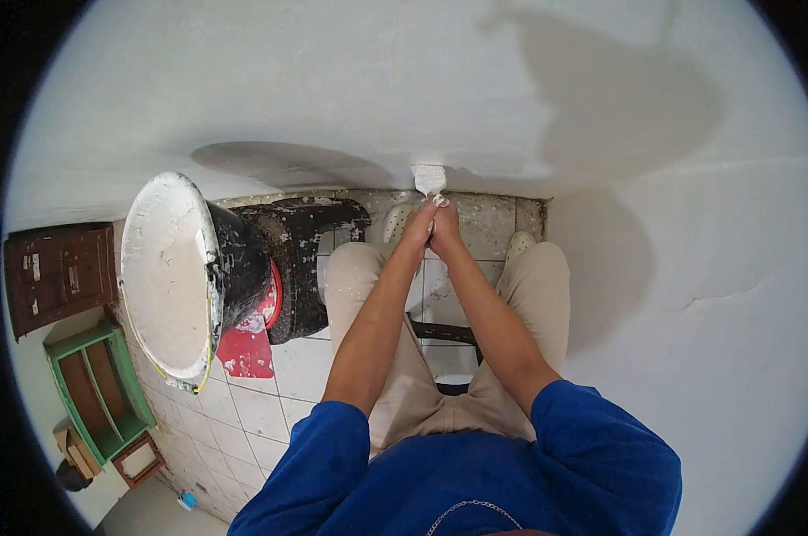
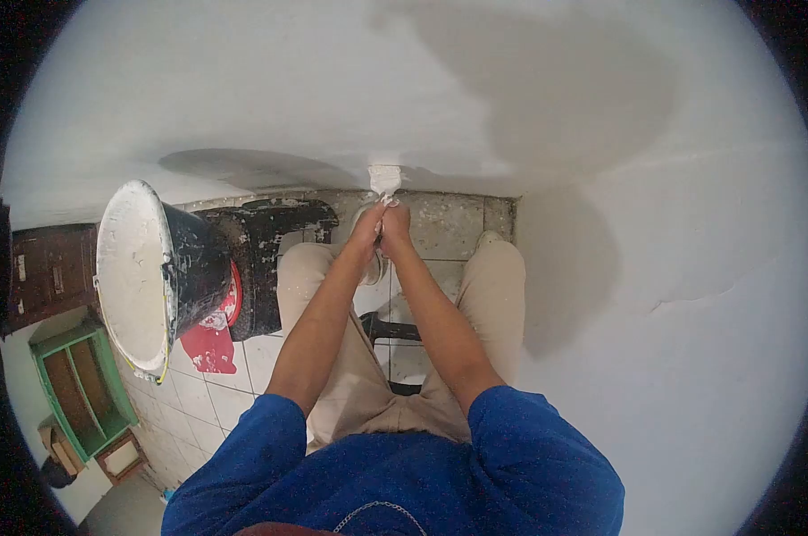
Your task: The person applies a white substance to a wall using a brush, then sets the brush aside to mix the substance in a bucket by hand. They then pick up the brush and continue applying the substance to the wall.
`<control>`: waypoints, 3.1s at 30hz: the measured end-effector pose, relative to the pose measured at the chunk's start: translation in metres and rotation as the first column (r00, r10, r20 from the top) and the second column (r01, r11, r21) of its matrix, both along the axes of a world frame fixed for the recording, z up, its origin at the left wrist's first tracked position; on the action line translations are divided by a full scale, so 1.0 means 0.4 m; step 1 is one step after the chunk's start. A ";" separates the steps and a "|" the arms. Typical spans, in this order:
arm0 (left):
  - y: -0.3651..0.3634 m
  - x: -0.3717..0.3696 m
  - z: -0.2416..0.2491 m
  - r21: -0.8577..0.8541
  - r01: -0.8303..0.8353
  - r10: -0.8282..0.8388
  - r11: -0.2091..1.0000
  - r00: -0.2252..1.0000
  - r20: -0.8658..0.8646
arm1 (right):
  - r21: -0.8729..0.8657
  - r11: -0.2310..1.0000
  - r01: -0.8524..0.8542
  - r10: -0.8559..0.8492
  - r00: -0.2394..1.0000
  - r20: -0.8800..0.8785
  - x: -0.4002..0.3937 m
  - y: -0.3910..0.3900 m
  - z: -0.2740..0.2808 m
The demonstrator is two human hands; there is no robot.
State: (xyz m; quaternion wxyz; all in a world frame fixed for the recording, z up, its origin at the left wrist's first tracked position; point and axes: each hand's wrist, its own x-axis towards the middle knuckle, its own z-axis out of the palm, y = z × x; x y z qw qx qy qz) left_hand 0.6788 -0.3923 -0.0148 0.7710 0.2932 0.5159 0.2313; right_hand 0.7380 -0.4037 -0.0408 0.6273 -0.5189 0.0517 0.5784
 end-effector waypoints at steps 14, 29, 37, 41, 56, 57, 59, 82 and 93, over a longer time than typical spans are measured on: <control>-0.079 -0.047 0.178 0.306 -0.043 -0.004 0.951 0.988 0.151 | 0.190 0.980 -0.066 -0.018 0.911 0.412 -0.043 -0.072 0.211; -0.022 0.039 -0.002 0.071 0.080 -0.084 0.994 0.994 0.067 | -0.098 0.992 0.073 -0.078 0.996 -0.048 0.038 -0.039 0.068; -0.015 0.026 0.098 0.107 0.195 -0.203 0.975 0.977 0.072 | 0.086 0.996 0.015 -0.035 0.969 0.244 0.047 -0.045 0.068; -0.046 -0.014 0.122 0.196 0.175 -0.202 0.965 0.971 0.125 | 0.110 0.991 0.077 -0.115 0.906 0.407 0.004 -0.059 0.141; -0.041 -0.045 -0.033 -0.130 0.133 -0.138 0.983 0.990 -0.033 | -0.018 0.999 -0.036 0.034 0.997 -0.064 -0.035 -0.083 -0.027; -0.030 -0.051 -0.040 -0.151 0.120 -0.127 0.981 0.991 -0.040 | -0.029 0.999 -0.020 0.018 0.998 -0.068 -0.044 -0.069 -0.031; -0.014 -0.059 -0.053 -0.127 0.048 -0.056 0.991 0.997 -0.058 | -0.054 0.999 0.003 -0.007 0.997 -0.077 -0.061 -0.037 -0.037; -0.036 -0.115 0.095 0.149 0.045 -0.049 0.988 0.999 0.024 | 0.137 0.988 -0.075 0.063 0.994 0.094 -0.100 -0.054 0.092; 0.023 -0.015 -0.089 0.023 -0.070 0.073 0.997 0.979 -0.191 | -0.023 1.000 -0.009 0.007 0.998 -0.069 -0.036 0.008 -0.048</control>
